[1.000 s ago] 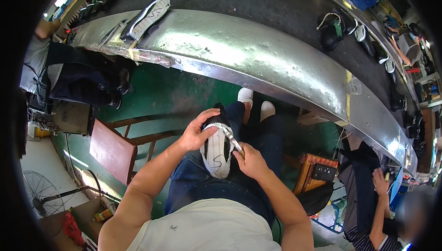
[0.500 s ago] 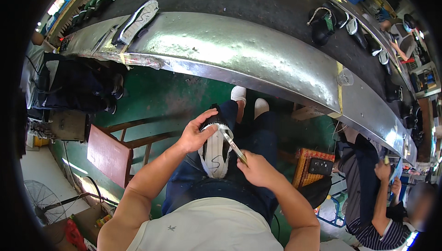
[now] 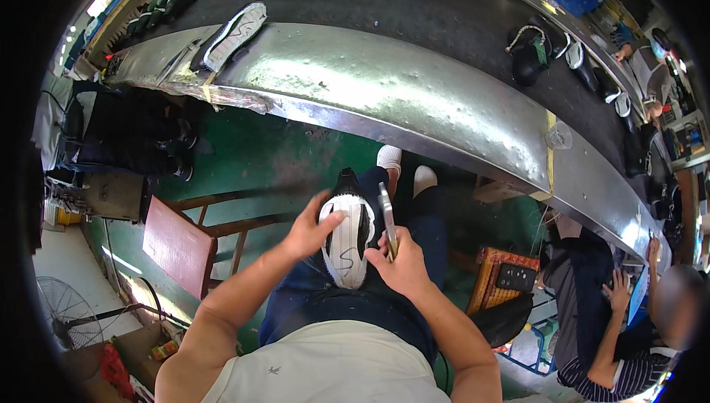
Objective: Manually shaping and trimming the edges of shoe soles using pliers and a small knife.
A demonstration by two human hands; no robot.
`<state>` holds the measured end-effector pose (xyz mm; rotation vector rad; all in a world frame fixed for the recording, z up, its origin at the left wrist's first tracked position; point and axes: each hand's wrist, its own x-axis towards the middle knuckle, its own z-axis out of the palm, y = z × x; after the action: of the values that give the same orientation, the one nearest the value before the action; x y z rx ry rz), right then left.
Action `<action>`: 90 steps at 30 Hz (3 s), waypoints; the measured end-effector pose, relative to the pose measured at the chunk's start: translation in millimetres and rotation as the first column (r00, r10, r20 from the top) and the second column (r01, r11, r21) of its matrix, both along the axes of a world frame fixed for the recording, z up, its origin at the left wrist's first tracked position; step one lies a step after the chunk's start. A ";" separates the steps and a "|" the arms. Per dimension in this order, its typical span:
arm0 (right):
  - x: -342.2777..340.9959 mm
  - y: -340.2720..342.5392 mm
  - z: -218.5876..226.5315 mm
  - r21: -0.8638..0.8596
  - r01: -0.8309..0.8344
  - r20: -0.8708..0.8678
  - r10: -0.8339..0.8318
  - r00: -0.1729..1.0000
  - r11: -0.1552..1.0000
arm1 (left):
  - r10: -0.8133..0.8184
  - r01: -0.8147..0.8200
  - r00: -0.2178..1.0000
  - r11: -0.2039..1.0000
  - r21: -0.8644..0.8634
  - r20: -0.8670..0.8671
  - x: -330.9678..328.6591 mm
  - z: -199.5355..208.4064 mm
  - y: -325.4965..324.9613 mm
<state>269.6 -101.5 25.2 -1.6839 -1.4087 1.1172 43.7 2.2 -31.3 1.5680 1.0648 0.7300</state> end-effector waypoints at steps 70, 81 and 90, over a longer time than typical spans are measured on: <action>76.7 -2.0 38.7 -0.651 -0.455 0.359 0.775 0.520 0.607 | 0.291 0.478 0.760 0.354 -0.804 0.581 82.7 -24.9 -78.4; 62.5 -61.9 -33.1 -0.205 -0.292 0.447 0.355 0.821 0.934 | 0.226 -0.282 0.949 0.921 -0.270 -0.220 121.8 -67.4 -84.4; 88.3 -48.1 -22.9 -0.007 -0.329 0.660 0.252 0.708 0.944 | 0.010 -0.081 0.953 0.971 -0.224 -0.303 115.6 -36.9 -85.6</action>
<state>357.9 -149.6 2.3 -1.9058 -2.1992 0.5731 159.2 -83.4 -68.2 1.4805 1.3626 0.3830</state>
